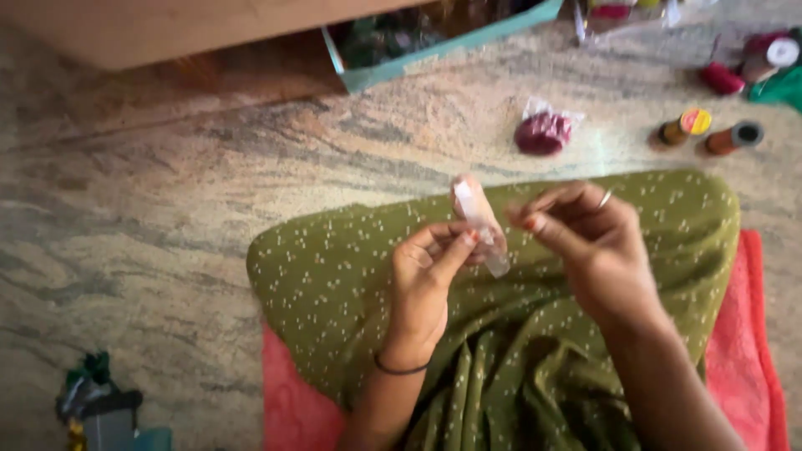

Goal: The recorder is tying ribbons into knots and packaging small amounts of material into plastic bags.

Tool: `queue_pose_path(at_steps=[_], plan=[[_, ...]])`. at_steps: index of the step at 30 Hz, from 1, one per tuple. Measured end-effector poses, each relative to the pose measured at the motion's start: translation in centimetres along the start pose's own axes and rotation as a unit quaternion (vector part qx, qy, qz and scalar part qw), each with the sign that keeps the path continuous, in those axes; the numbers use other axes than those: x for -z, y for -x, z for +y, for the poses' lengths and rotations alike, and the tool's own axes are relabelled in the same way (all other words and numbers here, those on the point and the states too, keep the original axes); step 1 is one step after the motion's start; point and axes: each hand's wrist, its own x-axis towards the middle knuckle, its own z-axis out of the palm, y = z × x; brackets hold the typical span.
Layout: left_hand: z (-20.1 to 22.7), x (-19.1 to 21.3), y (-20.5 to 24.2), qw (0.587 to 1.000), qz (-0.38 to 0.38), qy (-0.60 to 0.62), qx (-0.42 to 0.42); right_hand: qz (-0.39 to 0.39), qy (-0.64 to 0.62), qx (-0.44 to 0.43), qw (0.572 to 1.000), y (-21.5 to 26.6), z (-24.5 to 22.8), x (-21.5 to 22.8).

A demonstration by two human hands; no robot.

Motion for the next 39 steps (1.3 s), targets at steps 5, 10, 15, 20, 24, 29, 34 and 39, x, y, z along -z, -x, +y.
queue_pose_path(at_steps=[5,10,15,20,24,29,34,39], plan=[[-0.3,0.4,1.7,1.000,-0.022,0.010,0.006,0.004,-0.200,-0.003,0.980,1.4,0.6,-0.4],[-1.0,0.4,2.5,0.998,-0.028,0.037,0.031,0.017,-0.209,-0.021,0.977,1.9,1.1,-1.5],[-1.1,0.4,2.9,0.997,-0.015,0.059,0.058,0.023,-0.163,-0.013,0.986,1.9,1.9,-1.4],[-1.5,0.5,3.0,0.997,0.009,0.040,0.060,0.025,-0.124,-0.017,0.992,1.6,1.7,-1.7],[-1.8,1.0,2.8,0.996,0.020,0.049,0.065,0.012,-0.103,-0.040,0.994,1.0,2.1,-1.3],[-1.6,1.0,2.7,0.996,0.026,0.054,0.073,-0.021,-0.163,-0.057,0.985,0.7,2.9,-0.6],[-1.9,1.0,2.5,0.995,0.022,0.053,0.080,-0.009,-0.137,-0.052,0.989,0.9,2.8,-0.7],[-2.4,1.2,2.3,0.995,0.018,0.045,0.088,0.015,-0.096,-0.049,0.994,0.9,3.0,-0.9]])
